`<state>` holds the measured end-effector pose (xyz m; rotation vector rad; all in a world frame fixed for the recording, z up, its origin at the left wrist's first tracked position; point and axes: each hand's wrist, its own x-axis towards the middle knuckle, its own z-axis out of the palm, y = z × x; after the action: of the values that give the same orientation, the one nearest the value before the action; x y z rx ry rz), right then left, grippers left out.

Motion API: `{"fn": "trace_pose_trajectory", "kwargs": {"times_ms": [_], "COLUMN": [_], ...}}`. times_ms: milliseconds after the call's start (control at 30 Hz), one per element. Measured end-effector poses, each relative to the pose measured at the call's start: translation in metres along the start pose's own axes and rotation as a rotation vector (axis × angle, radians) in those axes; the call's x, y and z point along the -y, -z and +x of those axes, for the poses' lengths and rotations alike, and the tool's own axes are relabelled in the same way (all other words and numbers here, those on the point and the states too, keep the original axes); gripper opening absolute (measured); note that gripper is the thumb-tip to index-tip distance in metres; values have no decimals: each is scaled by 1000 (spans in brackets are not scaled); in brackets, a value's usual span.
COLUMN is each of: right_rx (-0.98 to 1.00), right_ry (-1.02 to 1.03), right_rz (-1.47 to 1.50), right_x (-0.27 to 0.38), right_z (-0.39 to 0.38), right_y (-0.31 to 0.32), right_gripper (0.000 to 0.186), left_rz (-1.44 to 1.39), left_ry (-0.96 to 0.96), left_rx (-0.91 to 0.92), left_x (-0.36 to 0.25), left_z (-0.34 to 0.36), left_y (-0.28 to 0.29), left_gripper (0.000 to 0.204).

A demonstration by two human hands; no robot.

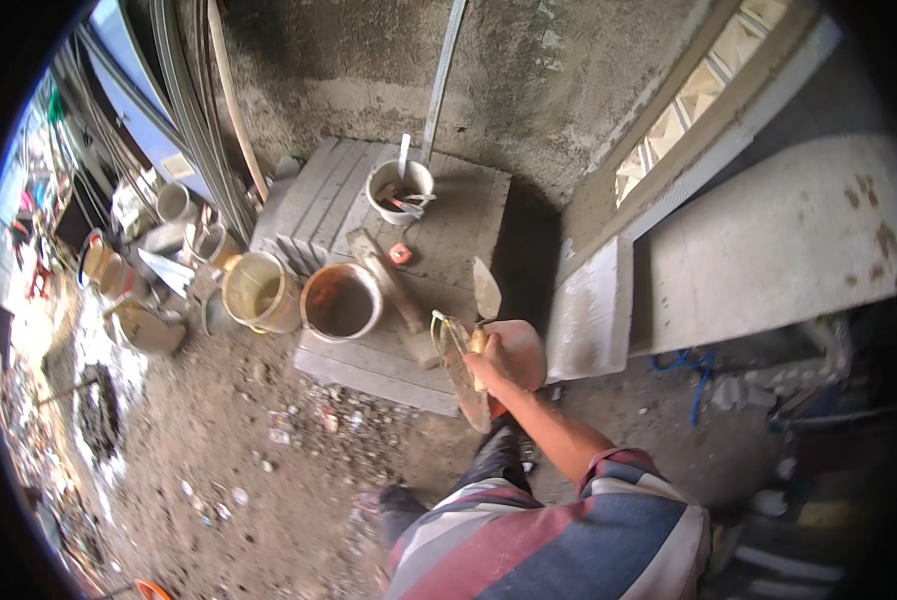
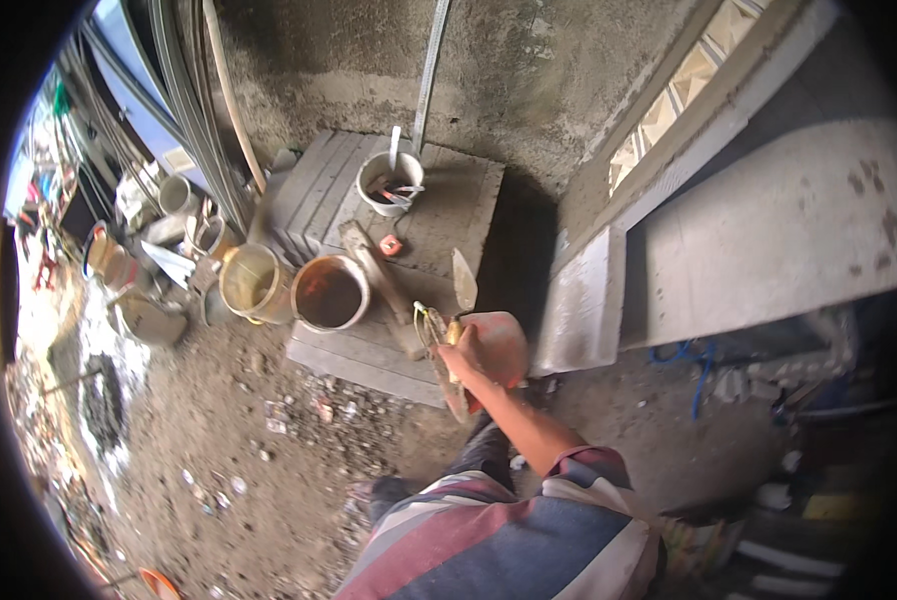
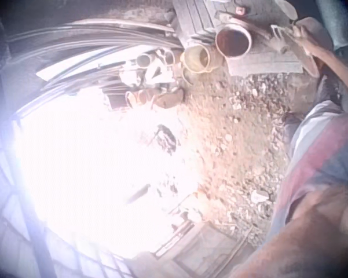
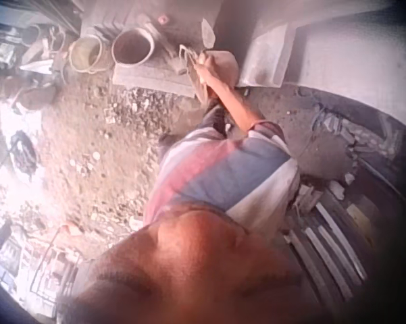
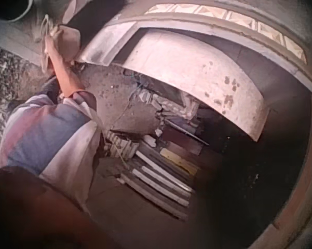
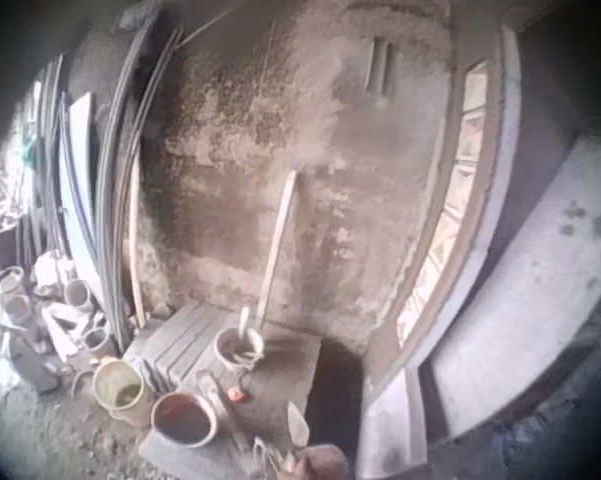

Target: The person scoops wet cement from a bucket with a trowel and applies it to a wall, smoothing the surface. The person briefly walks to a pile of cement on the ground, scoops more with a hoe, and returns to continue plastering the wall.

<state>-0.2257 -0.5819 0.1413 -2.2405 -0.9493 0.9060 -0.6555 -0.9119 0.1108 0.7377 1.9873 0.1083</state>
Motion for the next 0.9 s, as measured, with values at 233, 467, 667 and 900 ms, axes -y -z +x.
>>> {"fn": "trace_pose_trajectory", "kwargs": {"times_ms": [233,467,667,900], "right_rx": [172,1145,1431,1308], "right_ry": [87,262,367,499], "right_rz": [252,610,649,73], "right_x": [127,326,443,415], "right_z": [-160,-336,-405,-358], "right_y": [-164,-388,-537,-697], "right_gripper": [52,83,58,51], "left_rz": [-376,167,147,111], "left_ry": [-610,-799,-559,-209], "left_rx": [-271,-411,-400,-561], "left_x": [-5,-134,-39,-10], "left_z": [101,93,166,242], "left_y": [246,528,718,839], "left_gripper": [80,97,48,50]}}
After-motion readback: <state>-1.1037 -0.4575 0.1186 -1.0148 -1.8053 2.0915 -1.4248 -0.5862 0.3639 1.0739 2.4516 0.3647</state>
